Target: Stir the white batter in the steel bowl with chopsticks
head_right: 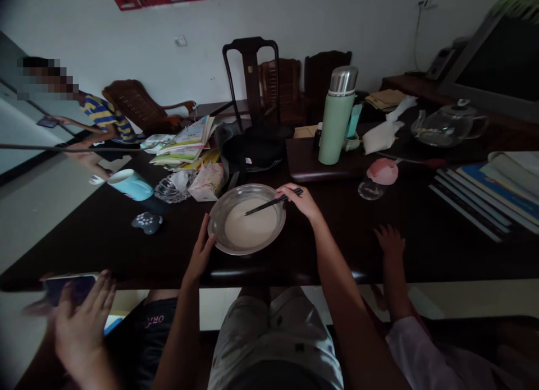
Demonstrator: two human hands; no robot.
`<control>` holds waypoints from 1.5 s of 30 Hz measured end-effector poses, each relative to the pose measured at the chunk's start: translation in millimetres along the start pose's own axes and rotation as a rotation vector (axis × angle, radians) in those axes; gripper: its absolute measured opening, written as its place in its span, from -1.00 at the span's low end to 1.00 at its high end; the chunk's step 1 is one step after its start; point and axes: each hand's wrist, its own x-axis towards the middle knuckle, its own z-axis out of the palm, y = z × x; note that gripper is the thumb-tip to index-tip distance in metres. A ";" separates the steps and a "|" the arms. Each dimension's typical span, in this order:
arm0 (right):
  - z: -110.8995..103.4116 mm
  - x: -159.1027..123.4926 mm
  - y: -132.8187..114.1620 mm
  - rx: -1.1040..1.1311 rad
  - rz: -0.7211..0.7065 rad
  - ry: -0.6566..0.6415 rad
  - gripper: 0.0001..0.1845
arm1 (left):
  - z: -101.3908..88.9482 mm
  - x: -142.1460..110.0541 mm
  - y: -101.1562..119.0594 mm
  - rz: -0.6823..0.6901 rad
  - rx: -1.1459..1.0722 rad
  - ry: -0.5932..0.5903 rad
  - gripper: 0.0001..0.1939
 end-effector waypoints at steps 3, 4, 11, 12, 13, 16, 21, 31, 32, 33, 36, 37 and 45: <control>-5.1 0.1 2.6 -0.018 0.005 0.112 -0.54 | -0.3 -0.2 -0.5 0.004 -0.003 -0.006 -0.21; -4.9 0.0 2.9 -0.012 0.010 0.095 -0.54 | -0.4 -0.2 -0.5 0.003 -0.003 -0.006 -0.21; 1.7 0.3 0.0 0.009 -0.039 0.037 -0.58 | -0.1 -1.3 4.6 -0.005 -0.007 0.000 -0.20; -0.3 0.2 0.1 -0.002 -0.041 0.096 -0.57 | -0.1 -1.4 5.1 -0.007 -0.007 -0.006 -0.20; -2.3 0.1 0.4 -0.009 -0.041 0.137 -0.56 | 0.0 -1.5 5.3 -0.011 -0.007 -0.010 -0.19; -2.5 -1.0 0.3 0.010 -0.020 0.075 -0.55 | -0.1 -1.4 4.4 -0.014 -0.005 -0.007 -0.18; 3.8 -0.8 -1.6 0.021 -0.030 -0.042 -0.61 | -0.4 -1.5 6.3 -0.009 -0.008 -0.014 -0.18; 2.6 -1.6 -1.6 -0.006 -0.012 -0.035 -0.56 | -0.2 -1.5 6.8 -0.004 -0.010 -0.016 -0.20; 2.8 -1.6 -2.4 -0.009 -0.024 -0.016 -0.56 | -0.2 -1.4 6.9 -0.009 -0.014 -0.017 -0.20; 1.7 -1.6 -3.0 -0.013 -0.034 0.028 -0.56 | -0.2 -1.4 7.1 -0.014 -0.019 -0.019 -0.20; -5.4 -1.6 -3.2 -0.018 -0.040 0.166 -0.57 | -0.4 -1.3 8.3 -0.016 -0.021 -0.023 -0.19; -6.7 -1.7 -3.1 -0.016 -0.035 0.169 -0.57 | -0.6 -1.4 8.5 -0.014 -0.018 -0.020 -0.19; -0.5 -1.7 -5.6 -0.026 -0.045 0.033 -0.59 | -0.7 -0.9 1.6 0.012 0.003 0.007 -0.21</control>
